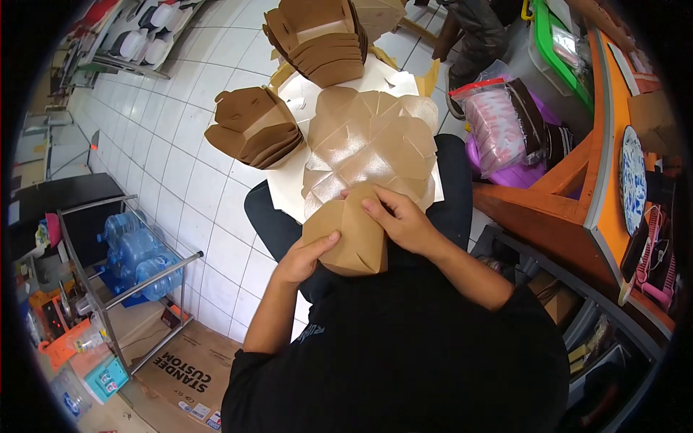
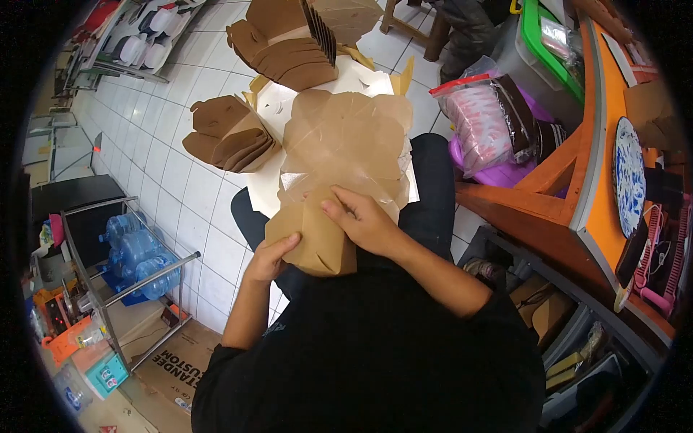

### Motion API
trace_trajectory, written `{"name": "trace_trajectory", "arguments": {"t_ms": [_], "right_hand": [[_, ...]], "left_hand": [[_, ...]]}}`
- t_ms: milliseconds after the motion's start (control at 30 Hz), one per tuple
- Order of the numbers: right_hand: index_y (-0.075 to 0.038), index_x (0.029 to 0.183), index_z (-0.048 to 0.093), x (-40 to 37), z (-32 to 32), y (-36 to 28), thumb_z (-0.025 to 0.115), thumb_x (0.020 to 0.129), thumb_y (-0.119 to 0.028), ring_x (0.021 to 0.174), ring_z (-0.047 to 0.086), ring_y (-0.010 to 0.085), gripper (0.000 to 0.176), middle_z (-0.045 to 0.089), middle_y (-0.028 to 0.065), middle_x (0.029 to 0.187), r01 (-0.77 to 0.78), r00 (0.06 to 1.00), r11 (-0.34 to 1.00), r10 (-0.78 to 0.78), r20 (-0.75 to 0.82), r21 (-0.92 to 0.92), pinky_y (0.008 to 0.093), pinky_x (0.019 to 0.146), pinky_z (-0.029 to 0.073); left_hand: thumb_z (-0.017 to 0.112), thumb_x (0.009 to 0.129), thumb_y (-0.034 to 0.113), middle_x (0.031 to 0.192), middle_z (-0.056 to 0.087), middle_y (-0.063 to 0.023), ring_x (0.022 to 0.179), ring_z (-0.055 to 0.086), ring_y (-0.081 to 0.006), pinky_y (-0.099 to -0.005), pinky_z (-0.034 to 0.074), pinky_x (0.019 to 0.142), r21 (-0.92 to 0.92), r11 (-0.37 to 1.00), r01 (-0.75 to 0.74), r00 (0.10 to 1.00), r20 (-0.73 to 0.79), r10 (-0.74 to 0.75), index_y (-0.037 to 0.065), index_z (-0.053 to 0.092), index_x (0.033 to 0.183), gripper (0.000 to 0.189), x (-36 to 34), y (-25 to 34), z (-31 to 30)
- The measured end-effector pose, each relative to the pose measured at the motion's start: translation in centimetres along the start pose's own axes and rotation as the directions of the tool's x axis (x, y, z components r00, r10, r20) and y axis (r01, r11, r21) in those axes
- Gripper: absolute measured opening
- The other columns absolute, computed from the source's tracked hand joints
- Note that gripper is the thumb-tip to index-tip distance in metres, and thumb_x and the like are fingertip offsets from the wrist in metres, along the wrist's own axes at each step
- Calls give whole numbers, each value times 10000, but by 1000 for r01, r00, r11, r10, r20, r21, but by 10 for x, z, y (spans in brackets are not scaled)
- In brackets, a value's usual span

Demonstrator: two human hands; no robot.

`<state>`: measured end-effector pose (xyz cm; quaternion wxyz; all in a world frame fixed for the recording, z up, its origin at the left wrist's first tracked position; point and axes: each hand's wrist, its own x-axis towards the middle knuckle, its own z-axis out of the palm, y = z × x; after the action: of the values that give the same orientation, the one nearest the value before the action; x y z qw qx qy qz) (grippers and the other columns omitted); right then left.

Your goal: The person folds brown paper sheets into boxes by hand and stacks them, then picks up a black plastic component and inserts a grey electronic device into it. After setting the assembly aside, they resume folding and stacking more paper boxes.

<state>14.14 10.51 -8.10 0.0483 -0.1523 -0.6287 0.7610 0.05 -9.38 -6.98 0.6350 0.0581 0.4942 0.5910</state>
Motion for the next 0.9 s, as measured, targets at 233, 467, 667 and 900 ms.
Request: {"name": "trace_trajectory", "arguments": {"t_ms": [233,467,667,900], "right_hand": [[-42,1435,548,-42,10,-12,539,1032,-44,1081,717,337,403,698,212,1202,-62,997,934,43,-63,-352,345,954,542],[-115,1286,691,-38,-7,0,649,843,60,998,738,307,478,703,150,1242,379,886,613,-456,81,-693,361,843,612],[-93,1247,703,-39,-17,-1,719,839,-79,1010,739,291,408,693,148,1273,412,884,484,-419,209,-772,348,808,618],[12,1497,444,-41,8,-21,722,856,-543,1296,580,409,893,557,224,1456,341,927,519,-322,190,-784,448,1062,497]], "left_hand": [[580,1059,242,1302,639,-94,1171,619,-173,-316,494,993,119,971,210,978,-32,-207,-29,521,1407,445,-5,14,31],[599,1057,232,1273,647,-106,1145,630,-177,-319,511,974,107,981,162,981,-120,-149,-25,517,1406,441,-5,4,42],[625,1043,204,1254,656,-111,1144,636,-177,-320,523,964,168,983,74,994,-89,-59,-32,523,1392,434,-6,5,42],[584,1062,182,1188,632,-96,1080,621,-154,-306,527,926,145,989,-12,977,-209,42,2,498,1361,359,3,13,49]]}}
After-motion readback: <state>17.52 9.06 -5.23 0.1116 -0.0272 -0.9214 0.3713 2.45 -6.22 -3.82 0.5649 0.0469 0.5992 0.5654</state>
